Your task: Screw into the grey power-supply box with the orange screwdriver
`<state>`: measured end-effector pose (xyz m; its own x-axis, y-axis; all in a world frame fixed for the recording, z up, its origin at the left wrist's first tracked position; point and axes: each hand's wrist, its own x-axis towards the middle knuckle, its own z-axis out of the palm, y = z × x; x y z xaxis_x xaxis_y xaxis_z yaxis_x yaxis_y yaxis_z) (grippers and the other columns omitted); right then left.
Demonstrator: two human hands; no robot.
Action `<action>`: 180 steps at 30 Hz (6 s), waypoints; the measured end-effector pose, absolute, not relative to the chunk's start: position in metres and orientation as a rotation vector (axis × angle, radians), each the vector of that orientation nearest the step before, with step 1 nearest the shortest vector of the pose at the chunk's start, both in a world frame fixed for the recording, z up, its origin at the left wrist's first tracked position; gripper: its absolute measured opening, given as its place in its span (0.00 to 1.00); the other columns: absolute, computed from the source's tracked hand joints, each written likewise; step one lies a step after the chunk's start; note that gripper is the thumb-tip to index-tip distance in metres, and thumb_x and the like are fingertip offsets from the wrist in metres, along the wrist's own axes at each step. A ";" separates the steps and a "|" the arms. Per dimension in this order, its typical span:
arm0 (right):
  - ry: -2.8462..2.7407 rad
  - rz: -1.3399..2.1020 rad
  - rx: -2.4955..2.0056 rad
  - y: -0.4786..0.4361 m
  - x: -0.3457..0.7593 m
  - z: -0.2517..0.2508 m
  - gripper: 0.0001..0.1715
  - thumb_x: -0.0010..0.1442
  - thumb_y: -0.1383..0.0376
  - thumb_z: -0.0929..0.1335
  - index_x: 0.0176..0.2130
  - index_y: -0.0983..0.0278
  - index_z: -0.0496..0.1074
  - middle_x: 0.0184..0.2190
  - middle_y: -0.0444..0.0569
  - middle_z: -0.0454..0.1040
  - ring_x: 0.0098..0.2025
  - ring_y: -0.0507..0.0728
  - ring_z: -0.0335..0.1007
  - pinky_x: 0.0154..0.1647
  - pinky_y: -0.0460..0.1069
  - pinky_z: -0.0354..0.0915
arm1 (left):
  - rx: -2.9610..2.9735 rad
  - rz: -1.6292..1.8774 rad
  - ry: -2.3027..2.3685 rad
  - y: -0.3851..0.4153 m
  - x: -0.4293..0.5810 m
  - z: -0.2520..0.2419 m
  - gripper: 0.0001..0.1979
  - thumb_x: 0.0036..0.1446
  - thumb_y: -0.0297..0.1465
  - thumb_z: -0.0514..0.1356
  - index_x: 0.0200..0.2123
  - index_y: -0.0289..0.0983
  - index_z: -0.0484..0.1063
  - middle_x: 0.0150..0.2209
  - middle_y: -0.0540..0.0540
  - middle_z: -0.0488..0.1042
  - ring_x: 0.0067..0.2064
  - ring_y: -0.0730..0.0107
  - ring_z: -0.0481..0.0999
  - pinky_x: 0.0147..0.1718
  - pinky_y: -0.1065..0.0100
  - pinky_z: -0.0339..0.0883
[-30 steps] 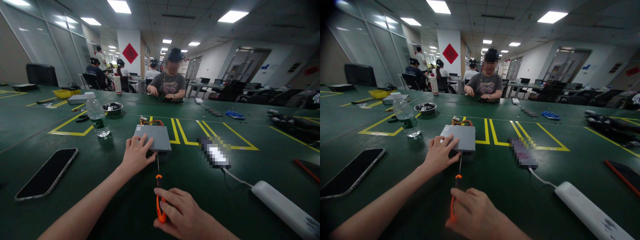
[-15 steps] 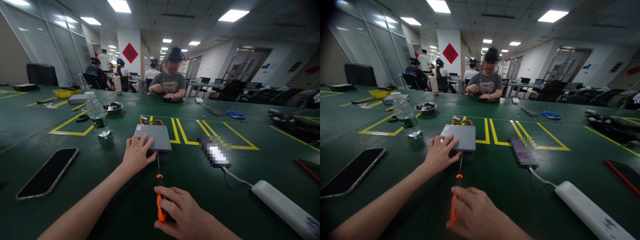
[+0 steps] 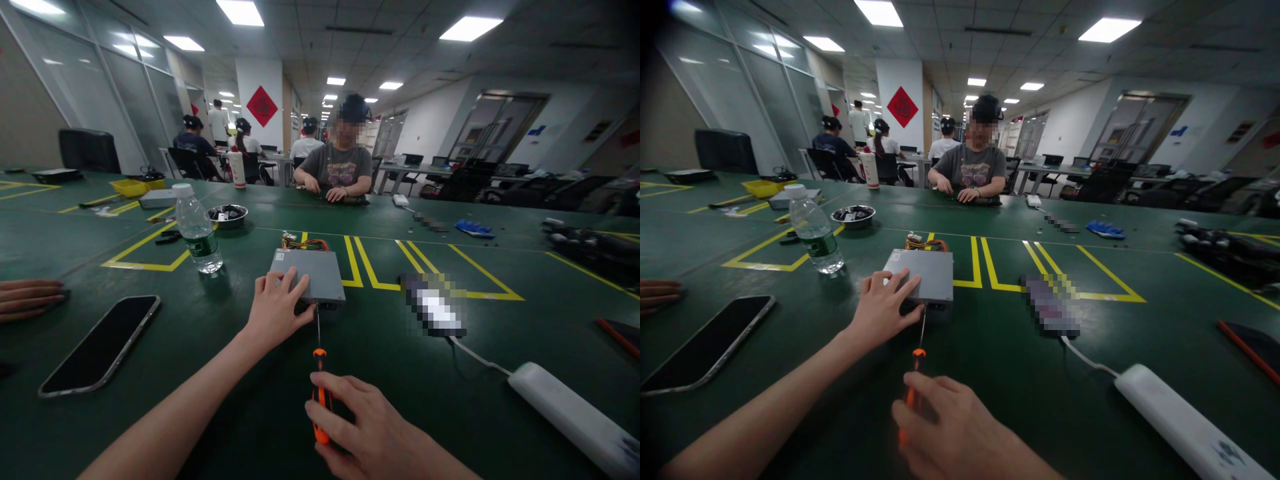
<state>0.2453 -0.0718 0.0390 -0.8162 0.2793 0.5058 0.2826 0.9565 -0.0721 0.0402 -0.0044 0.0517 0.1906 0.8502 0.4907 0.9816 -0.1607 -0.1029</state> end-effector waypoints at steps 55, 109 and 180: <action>-2.511 -0.008 -0.429 -0.070 0.250 0.040 0.21 0.63 0.56 0.61 0.50 0.67 0.62 0.47 0.61 0.70 0.45 0.59 0.71 0.40 0.50 0.70 | -2.096 -0.498 -1.744 -0.005 0.041 0.053 0.25 0.53 0.45 0.53 0.53 0.44 0.63 0.56 0.41 0.63 0.50 0.48 0.60 0.43 0.51 0.55; -2.675 0.093 -0.492 -0.070 0.246 0.039 0.22 0.59 0.53 0.65 0.47 0.65 0.65 0.51 0.60 0.67 0.48 0.61 0.69 0.44 0.53 0.68 | -2.088 -0.464 -1.727 -0.006 0.041 0.054 0.25 0.54 0.45 0.52 0.54 0.43 0.62 0.56 0.42 0.63 0.50 0.49 0.60 0.43 0.51 0.55; -2.288 -0.094 -0.335 -0.058 0.270 0.044 0.19 0.55 0.63 0.61 0.46 0.67 0.60 0.41 0.60 0.73 0.40 0.58 0.73 0.37 0.51 0.69 | -2.093 -0.485 -1.735 -0.007 0.042 0.054 0.25 0.54 0.44 0.52 0.54 0.44 0.62 0.56 0.42 0.62 0.50 0.49 0.60 0.44 0.52 0.54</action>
<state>0.2698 -0.0584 0.0442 -0.6417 0.2098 0.7377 0.2695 0.9622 -0.0393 0.0418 -0.0067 0.0538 0.1795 0.8533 0.4896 0.9835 -0.1677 -0.0683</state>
